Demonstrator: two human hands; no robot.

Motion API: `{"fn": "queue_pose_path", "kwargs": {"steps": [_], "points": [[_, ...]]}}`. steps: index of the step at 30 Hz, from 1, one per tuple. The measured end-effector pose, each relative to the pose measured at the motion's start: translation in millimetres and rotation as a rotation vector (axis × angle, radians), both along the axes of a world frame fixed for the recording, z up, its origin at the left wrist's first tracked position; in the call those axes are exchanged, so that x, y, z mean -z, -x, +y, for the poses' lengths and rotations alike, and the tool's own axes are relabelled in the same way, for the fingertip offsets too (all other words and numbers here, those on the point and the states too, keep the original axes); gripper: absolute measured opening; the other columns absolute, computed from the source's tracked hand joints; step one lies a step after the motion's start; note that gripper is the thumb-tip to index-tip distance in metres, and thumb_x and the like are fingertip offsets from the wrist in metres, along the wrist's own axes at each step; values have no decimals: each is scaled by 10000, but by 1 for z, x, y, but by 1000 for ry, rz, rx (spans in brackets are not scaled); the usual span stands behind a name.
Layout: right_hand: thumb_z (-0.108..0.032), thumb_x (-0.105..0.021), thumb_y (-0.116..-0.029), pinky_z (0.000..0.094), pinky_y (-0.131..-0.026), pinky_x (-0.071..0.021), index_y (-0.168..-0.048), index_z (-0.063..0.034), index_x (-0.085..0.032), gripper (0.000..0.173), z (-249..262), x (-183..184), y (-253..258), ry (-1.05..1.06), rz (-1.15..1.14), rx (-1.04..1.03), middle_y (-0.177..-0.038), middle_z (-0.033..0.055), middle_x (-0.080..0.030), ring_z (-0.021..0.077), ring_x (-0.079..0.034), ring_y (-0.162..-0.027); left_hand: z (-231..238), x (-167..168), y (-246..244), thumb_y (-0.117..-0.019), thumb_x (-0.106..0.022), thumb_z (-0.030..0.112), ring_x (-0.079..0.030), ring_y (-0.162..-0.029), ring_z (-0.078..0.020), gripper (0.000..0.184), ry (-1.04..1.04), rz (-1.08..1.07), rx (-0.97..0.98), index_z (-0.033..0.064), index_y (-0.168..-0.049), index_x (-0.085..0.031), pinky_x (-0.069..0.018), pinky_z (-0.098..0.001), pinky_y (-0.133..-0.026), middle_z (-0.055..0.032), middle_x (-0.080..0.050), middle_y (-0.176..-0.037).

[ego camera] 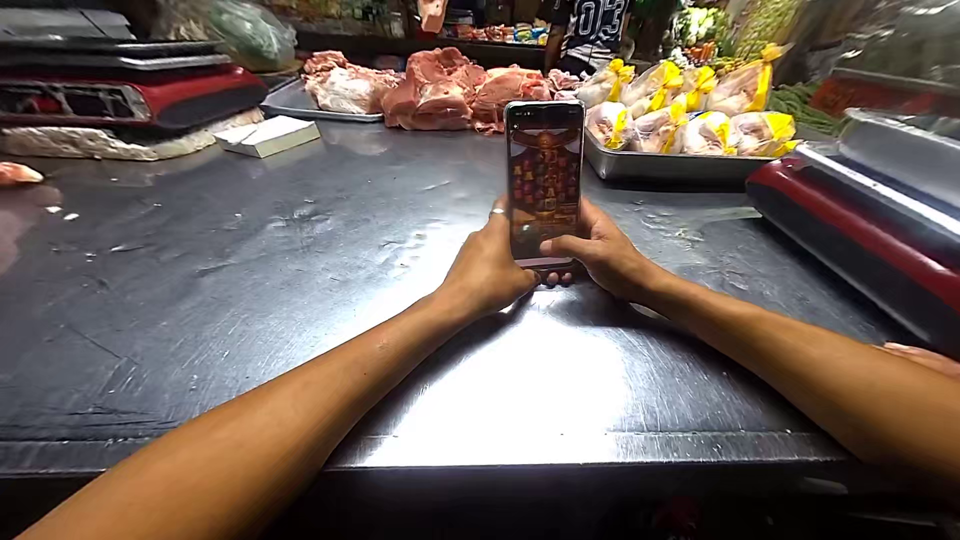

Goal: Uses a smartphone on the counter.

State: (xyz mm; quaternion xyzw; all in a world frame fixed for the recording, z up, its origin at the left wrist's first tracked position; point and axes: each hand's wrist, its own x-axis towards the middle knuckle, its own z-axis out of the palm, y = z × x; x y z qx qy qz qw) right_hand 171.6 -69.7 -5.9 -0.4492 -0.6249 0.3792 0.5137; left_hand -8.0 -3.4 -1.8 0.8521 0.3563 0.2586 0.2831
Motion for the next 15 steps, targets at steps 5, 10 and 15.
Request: {"fn": "queue_pose_path", "kwargs": {"steps": [5, 10, 15], "points": [[-64, -587, -980, 268, -573, -583, -1361, -110, -506, 392, 4, -1, -3, -8, 24, -28, -1040, 75, -709, 145, -697, -765, 0, 3, 1, -724, -914, 149, -727, -962, -195, 976, -3, -51, 11, 155, -1511, -338, -600, -471, -854, -68, -727, -1042], [-67, -606, -979, 253, -533, -567, -1343, -111, -522, 376, 3, 1, -2, -8, 51, -28, -1015, 62, -716, 135, -688, -714, 0, 8, 5, -733, -909, 111, -731, -957, -148, 958, -3, -77, 25, 144, -1501, -338, -615, -414, -854, -46, -731, -1054], [-64, -599, -1003, 252, -533, -569, -1349, -114, -524, 358, 3, 0, 0, -9, 56, -18, -1025, 68, -721, 139, -695, -722, 0, 9, 4, -712, -913, 77, -735, -955, -126, 975, 23, -123, 24, 144, -1497, -339, -617, -375, -872, -32, -739, -1048]]}}
